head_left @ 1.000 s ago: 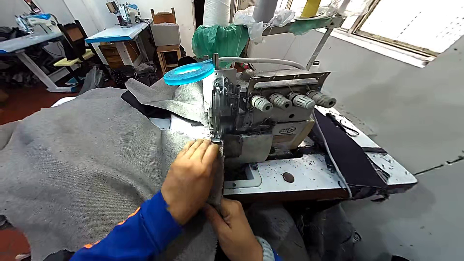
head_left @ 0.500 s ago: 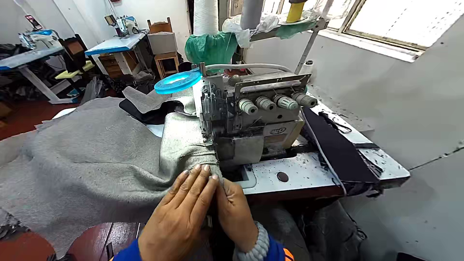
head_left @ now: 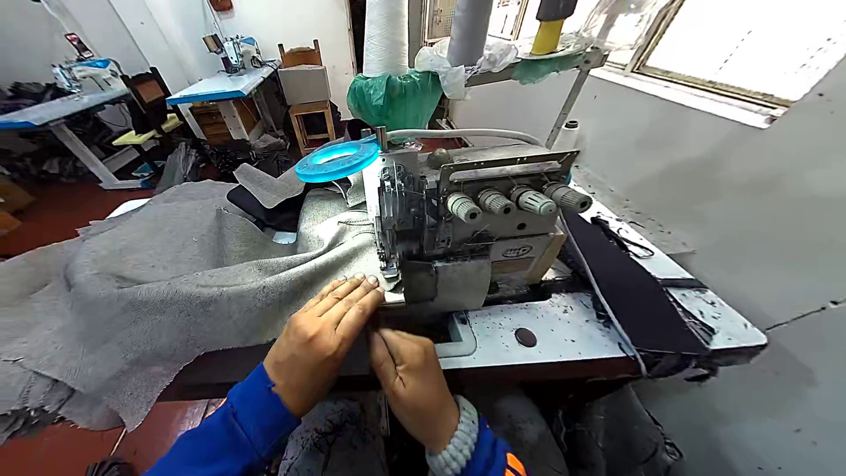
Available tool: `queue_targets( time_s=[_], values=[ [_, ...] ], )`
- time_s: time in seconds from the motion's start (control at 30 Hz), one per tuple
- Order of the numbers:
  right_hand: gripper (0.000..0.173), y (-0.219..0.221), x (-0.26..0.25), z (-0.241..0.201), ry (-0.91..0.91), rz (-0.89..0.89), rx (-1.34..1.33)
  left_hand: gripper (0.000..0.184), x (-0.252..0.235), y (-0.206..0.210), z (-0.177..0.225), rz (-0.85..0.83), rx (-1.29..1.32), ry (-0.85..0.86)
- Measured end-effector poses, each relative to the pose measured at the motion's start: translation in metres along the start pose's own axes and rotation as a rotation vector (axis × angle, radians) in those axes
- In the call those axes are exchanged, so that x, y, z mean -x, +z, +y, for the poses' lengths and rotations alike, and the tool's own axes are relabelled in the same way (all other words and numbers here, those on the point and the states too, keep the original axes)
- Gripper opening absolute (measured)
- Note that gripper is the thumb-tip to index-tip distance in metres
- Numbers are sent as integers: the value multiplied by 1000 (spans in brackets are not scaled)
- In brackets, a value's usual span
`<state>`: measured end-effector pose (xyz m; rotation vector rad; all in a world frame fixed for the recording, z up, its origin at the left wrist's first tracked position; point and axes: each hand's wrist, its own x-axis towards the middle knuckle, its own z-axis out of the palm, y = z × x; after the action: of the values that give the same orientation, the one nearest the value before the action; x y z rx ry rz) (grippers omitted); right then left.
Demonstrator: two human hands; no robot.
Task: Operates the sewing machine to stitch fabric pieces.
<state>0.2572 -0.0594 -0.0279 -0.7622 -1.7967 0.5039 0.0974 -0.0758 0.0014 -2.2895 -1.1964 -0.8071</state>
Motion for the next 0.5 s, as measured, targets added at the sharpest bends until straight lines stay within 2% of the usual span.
queue_targets(
  time_s=[0.07, 0.13, 0.2, 0.23, 0.3, 0.37, 0.43, 0.5],
  values=[
    [39, -6, 10, 14, -22, 45, 93, 34, 24, 6, -6, 52, -94, -139],
    [40, -14, 21, 36, -18, 82, 256, 53, 54, 22, -24, 68, -197, -340],
    [39, -18, 30, 58, -108, 100, 500, 81, 59, 38, -56, -37, -152, -607],
    [38, -17, 33, 65, -178, 113, 619, 88, 49, 47, -77, -108, -111, -714],
    [37, -13, 41, 69, -243, 115, 775, 87, 18, 72, -115, -165, -32, -796],
    [37, -14, 50, 69, -228, 86, 839, 81, -20, 97, -139, -208, 74, -858],
    [30, -18, 54, 65, -187, -3, 825, 68, -46, 111, -147, -120, 182, -923],
    [28, -17, 51, 64, -185, -38, 800, 66, -55, 104, -142, -207, 263, -975]
  ],
)
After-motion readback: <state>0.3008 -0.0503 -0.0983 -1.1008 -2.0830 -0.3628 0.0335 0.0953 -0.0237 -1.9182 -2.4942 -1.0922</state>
